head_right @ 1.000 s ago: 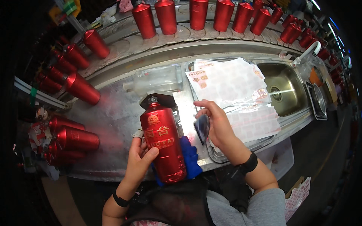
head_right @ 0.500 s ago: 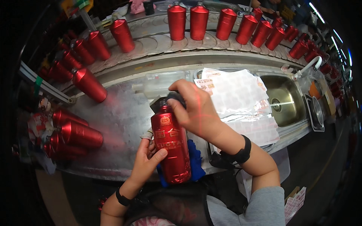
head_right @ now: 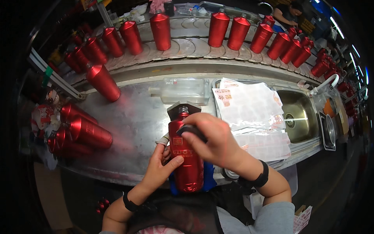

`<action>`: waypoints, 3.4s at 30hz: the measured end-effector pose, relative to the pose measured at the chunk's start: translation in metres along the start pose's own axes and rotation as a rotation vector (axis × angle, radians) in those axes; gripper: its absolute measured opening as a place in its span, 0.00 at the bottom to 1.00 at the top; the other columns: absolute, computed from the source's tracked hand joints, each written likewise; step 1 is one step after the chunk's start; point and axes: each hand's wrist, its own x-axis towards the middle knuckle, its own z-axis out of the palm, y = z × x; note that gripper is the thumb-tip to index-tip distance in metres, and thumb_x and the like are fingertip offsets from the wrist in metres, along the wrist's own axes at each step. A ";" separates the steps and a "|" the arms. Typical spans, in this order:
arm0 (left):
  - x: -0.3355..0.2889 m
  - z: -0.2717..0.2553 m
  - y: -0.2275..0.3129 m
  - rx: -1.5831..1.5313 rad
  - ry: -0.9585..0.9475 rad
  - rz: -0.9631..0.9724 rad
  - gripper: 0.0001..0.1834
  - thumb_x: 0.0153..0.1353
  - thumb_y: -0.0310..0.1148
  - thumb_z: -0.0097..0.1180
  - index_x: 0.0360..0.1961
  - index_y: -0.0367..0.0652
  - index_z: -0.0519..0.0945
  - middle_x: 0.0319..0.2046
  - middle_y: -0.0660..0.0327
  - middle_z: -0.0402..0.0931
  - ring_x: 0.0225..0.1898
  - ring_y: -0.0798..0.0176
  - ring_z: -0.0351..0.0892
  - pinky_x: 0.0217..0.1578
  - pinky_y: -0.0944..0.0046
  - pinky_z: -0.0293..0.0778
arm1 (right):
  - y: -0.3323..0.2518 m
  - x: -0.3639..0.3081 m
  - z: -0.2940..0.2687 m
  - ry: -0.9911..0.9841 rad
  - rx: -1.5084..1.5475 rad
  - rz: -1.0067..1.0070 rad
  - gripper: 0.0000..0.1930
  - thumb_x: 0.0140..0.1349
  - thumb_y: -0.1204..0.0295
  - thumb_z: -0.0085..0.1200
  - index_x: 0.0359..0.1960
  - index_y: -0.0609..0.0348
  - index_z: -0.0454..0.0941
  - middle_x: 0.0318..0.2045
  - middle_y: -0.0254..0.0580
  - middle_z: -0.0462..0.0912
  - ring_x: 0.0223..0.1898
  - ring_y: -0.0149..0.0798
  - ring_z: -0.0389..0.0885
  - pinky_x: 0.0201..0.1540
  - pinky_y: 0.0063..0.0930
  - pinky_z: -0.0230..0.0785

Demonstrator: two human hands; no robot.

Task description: Applying labels and checking red metal bottles on an industrial production line.

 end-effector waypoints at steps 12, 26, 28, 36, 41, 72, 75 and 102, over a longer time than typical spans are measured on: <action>-0.004 -0.002 -0.003 -0.057 -0.035 -0.023 0.40 0.67 0.34 0.60 0.73 0.36 0.53 0.66 0.51 0.64 0.67 0.58 0.65 0.68 0.58 0.60 | 0.000 0.002 -0.009 -0.001 -0.259 -0.154 0.16 0.48 0.81 0.63 0.41 0.63 0.77 0.31 0.46 0.78 0.32 0.51 0.79 0.33 0.41 0.72; -0.002 0.004 0.001 0.029 0.119 0.045 0.34 0.72 0.34 0.52 0.74 0.36 0.55 0.65 0.48 0.66 0.64 0.59 0.69 0.64 0.59 0.66 | 0.005 -0.054 0.007 0.319 0.213 0.702 0.10 0.60 0.76 0.61 0.39 0.62 0.73 0.29 0.40 0.79 0.30 0.26 0.77 0.32 0.24 0.70; 0.000 -0.001 0.005 0.322 0.100 0.230 0.32 0.71 0.37 0.53 0.72 0.36 0.60 0.67 0.44 0.64 0.63 0.55 0.70 0.63 0.58 0.65 | 0.020 -0.061 0.000 0.403 0.243 0.718 0.09 0.60 0.78 0.60 0.39 0.62 0.72 0.30 0.36 0.79 0.32 0.22 0.75 0.33 0.21 0.70; 0.029 -0.013 0.035 1.054 0.031 0.597 0.26 0.70 0.52 0.51 0.57 0.45 0.82 0.67 0.33 0.60 0.58 0.35 0.72 0.59 0.47 0.67 | 0.001 -0.067 0.012 0.368 0.436 0.645 0.13 0.61 0.77 0.63 0.43 0.63 0.71 0.31 0.35 0.78 0.32 0.22 0.76 0.34 0.19 0.69; 0.045 -0.015 0.041 1.074 0.010 0.607 0.25 0.69 0.52 0.52 0.53 0.44 0.84 0.67 0.34 0.61 0.60 0.34 0.70 0.60 0.46 0.65 | 0.002 -0.073 0.016 0.373 0.383 0.616 0.13 0.62 0.77 0.62 0.42 0.64 0.71 0.31 0.36 0.78 0.32 0.22 0.75 0.34 0.19 0.69; 0.028 -0.003 0.060 1.359 -0.202 0.667 0.18 0.65 0.52 0.54 0.51 0.61 0.86 0.74 0.43 0.50 0.74 0.27 0.42 0.66 0.25 0.39 | -0.018 -0.087 -0.007 0.258 0.389 0.669 0.10 0.56 0.80 0.60 0.38 0.63 0.72 0.31 0.34 0.77 0.32 0.22 0.74 0.36 0.18 0.67; 0.023 -0.003 0.055 1.331 -0.192 0.687 0.14 0.62 0.50 0.59 0.46 0.63 0.87 0.73 0.45 0.54 0.72 0.27 0.48 0.64 0.24 0.44 | -0.019 -0.084 -0.011 0.267 0.419 0.717 0.10 0.57 0.81 0.60 0.38 0.63 0.72 0.30 0.34 0.77 0.32 0.22 0.74 0.36 0.18 0.66; -0.006 -0.034 0.020 1.093 0.089 0.508 0.22 0.70 0.50 0.48 0.61 0.61 0.80 0.74 0.40 0.49 0.74 0.35 0.50 0.69 0.33 0.38 | -0.039 -0.028 0.013 0.162 -0.175 0.196 0.13 0.51 0.83 0.66 0.38 0.62 0.80 0.33 0.43 0.81 0.29 0.41 0.77 0.33 0.29 0.68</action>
